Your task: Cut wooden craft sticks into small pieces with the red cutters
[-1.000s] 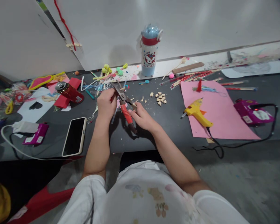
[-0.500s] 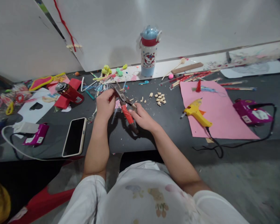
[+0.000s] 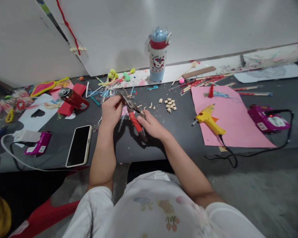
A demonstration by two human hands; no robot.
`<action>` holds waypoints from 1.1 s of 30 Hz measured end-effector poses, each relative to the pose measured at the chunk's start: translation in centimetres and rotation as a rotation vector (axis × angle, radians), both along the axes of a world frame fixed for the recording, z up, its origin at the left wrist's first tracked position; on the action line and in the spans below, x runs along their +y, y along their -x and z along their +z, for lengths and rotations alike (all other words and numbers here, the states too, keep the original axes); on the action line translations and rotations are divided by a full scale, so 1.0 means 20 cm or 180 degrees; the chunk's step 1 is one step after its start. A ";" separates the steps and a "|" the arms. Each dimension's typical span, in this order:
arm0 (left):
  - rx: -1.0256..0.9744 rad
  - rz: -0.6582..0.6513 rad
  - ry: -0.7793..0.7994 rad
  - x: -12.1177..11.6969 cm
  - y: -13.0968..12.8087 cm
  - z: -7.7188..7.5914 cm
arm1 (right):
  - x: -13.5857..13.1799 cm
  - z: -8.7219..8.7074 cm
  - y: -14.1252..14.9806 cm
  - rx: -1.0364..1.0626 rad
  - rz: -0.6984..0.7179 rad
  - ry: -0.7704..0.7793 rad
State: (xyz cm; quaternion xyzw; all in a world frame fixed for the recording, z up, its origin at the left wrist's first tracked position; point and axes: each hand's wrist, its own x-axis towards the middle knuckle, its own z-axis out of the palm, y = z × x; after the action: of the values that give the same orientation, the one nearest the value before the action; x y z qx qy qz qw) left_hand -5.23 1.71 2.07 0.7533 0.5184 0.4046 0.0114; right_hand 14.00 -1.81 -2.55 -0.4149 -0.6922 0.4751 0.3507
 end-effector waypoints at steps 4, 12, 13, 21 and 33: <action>0.0131 0.0045 -0.0022 0.00 0.00 0.00 | -0.01 0.00 -0.01 0.0150 0.0245 0.0246; 0.0292 0.0056 -0.0011 0.00 0.00 0.00 | -0.02 0.01 -0.01 0.0094 0.0271 0.0309; 0.0325 0.0077 -0.0009 0.00 0.00 0.00 | -0.02 0.00 -0.01 0.0057 0.0267 0.0283; 0.0760 0.0358 -0.0335 -0.01 -0.03 -0.01 | -0.01 0.00 0.01 0.0197 0.0173 0.0391; 0.0026 -0.0454 0.1233 -0.05 -0.14 -0.01 | 0.02 0.02 0.05 0.0921 0.0049 0.0693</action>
State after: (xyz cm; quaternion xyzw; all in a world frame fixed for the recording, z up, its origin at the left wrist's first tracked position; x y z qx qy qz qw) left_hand -2.43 0.66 1.85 0.7735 0.5319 0.2924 0.1827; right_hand 12.91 -1.47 -2.13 -0.3724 -0.5821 0.6047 0.3960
